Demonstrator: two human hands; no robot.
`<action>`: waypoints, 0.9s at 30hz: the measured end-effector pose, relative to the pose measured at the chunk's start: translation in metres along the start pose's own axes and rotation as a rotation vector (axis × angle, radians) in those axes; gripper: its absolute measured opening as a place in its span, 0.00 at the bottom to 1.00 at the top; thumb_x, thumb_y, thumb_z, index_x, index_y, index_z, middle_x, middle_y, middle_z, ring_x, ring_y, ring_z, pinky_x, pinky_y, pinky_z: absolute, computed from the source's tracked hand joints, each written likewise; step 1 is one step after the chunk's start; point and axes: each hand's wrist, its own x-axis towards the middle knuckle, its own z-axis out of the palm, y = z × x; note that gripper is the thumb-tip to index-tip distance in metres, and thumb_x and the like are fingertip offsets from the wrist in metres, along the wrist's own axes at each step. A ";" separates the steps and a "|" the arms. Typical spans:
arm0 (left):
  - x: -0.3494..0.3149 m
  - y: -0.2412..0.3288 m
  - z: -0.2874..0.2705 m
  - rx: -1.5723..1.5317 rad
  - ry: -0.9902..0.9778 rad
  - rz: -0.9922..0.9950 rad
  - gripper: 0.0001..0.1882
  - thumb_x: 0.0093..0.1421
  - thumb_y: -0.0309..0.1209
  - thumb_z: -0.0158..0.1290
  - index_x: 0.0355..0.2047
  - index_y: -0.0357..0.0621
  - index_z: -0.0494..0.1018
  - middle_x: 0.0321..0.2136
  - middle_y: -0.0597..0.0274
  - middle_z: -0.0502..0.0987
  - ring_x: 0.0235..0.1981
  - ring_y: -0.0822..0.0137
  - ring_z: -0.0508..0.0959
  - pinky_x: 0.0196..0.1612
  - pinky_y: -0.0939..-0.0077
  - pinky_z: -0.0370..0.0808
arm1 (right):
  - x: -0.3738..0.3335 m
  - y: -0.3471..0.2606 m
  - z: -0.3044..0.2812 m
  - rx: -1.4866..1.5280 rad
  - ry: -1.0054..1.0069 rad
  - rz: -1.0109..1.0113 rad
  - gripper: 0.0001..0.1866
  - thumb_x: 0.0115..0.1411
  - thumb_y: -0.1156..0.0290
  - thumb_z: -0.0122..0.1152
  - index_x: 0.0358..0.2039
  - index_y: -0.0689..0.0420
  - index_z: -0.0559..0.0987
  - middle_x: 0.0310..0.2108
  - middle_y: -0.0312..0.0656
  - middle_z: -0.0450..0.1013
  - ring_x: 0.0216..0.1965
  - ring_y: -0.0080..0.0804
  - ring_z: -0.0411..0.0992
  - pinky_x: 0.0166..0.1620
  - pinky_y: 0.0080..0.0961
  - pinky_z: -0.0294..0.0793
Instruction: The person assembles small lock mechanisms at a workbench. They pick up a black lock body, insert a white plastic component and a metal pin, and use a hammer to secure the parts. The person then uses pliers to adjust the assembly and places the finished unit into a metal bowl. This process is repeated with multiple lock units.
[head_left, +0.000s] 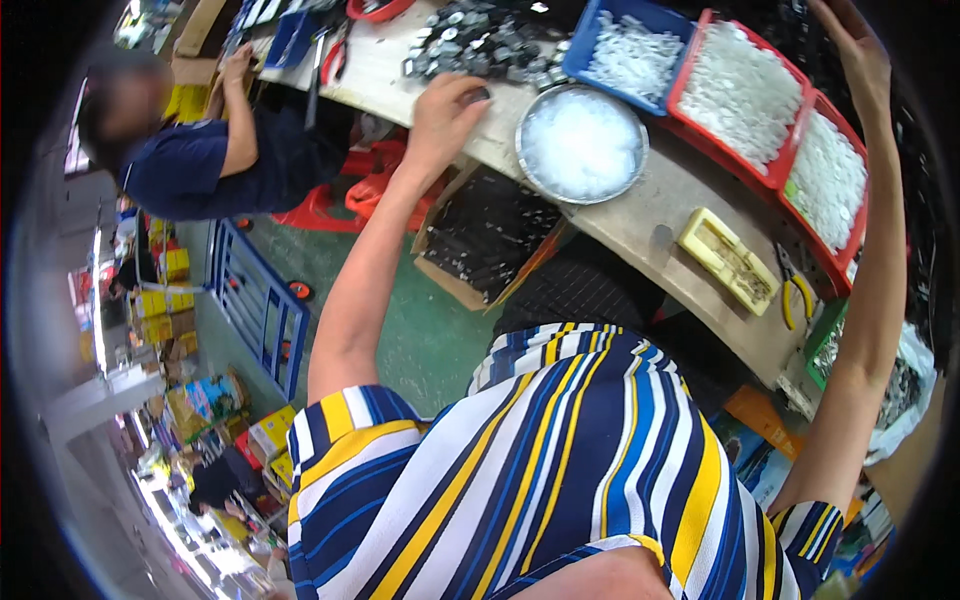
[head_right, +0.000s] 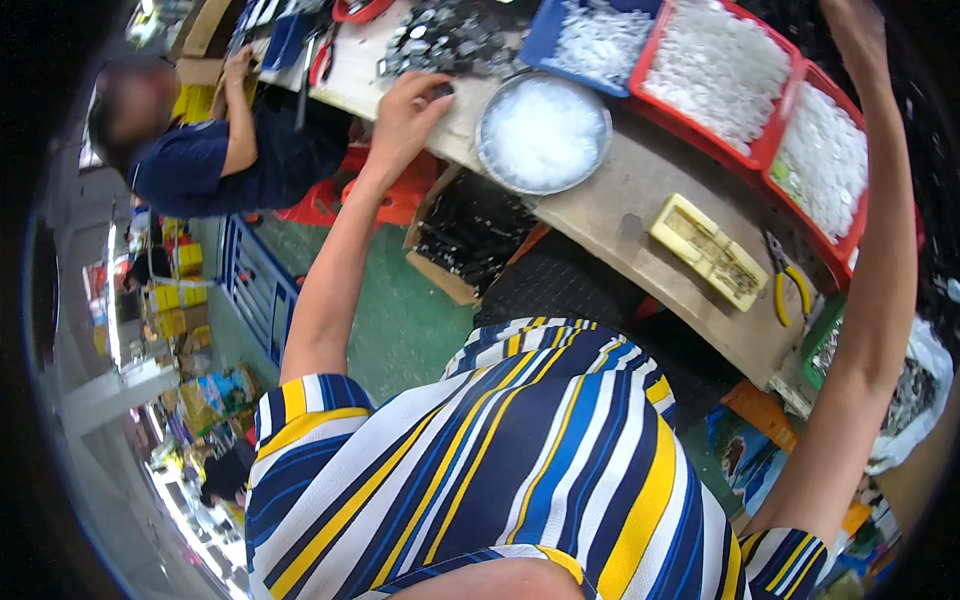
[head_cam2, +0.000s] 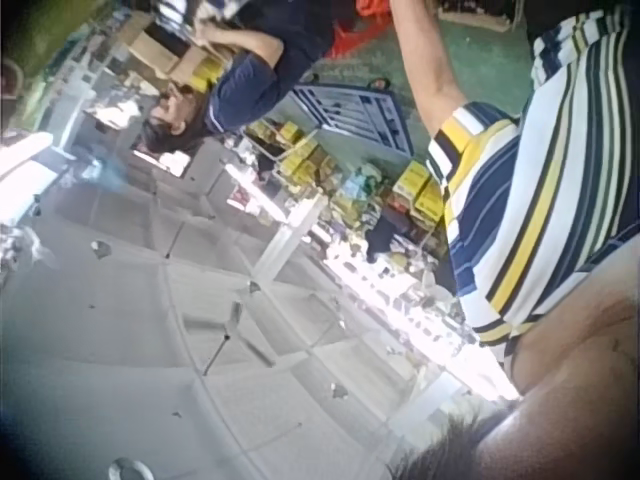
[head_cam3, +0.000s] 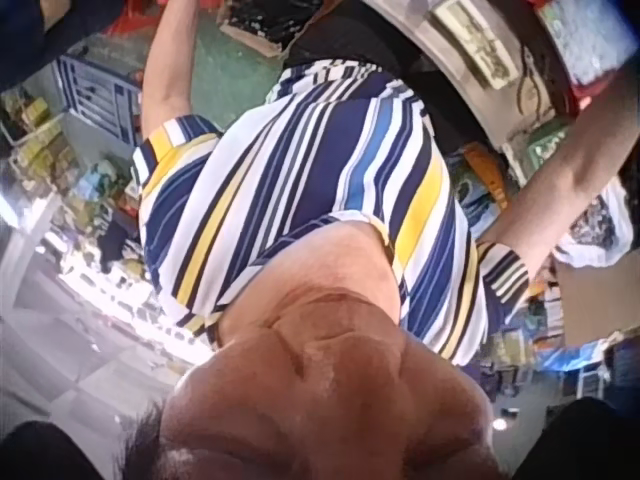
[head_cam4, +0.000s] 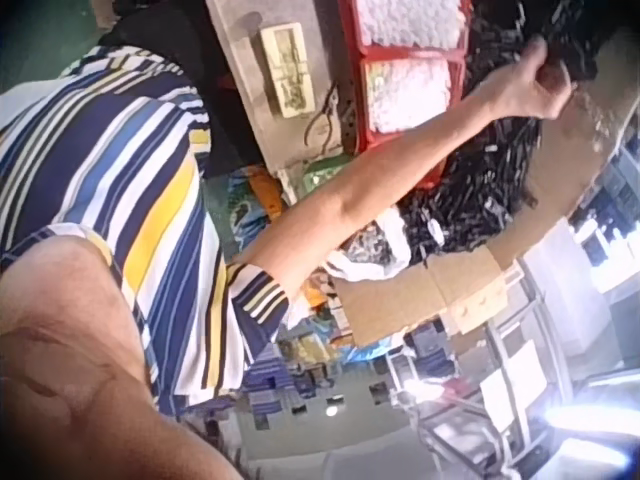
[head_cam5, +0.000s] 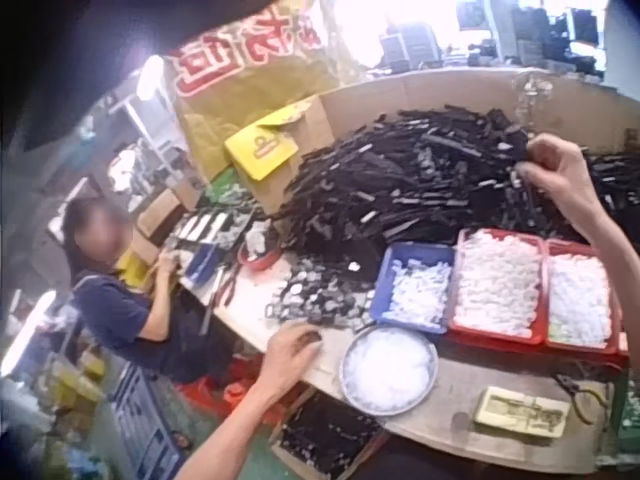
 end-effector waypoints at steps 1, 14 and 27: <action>-0.005 0.001 -0.005 -0.066 0.038 -0.047 0.14 0.58 0.28 0.62 0.44 0.40 0.80 0.41 0.59 0.78 0.37 0.68 0.79 0.37 0.77 0.75 | -0.014 -0.032 -0.004 -0.175 -0.144 -0.013 0.09 0.56 0.71 0.67 0.28 0.63 0.78 0.22 0.38 0.70 0.29 0.31 0.72 0.32 0.30 0.71; -0.035 0.146 0.031 -0.593 -0.056 -0.062 0.18 0.53 0.15 0.63 0.46 0.36 0.79 0.43 0.62 0.76 0.39 0.76 0.76 0.38 0.85 0.72 | -0.232 -0.173 0.000 -0.700 -0.841 0.170 0.08 0.54 0.74 0.60 0.35 0.59 0.74 0.33 0.44 0.69 0.38 0.42 0.72 0.41 0.37 0.71; -0.047 0.196 0.092 -1.527 -0.403 -0.465 0.18 0.61 0.22 0.59 0.51 0.33 0.73 0.45 0.52 0.80 0.46 0.63 0.82 0.48 0.76 0.79 | -0.228 -0.155 -0.003 -0.368 -0.824 0.345 0.06 0.55 0.76 0.61 0.34 0.61 0.76 0.30 0.45 0.69 0.34 0.46 0.72 0.37 0.40 0.72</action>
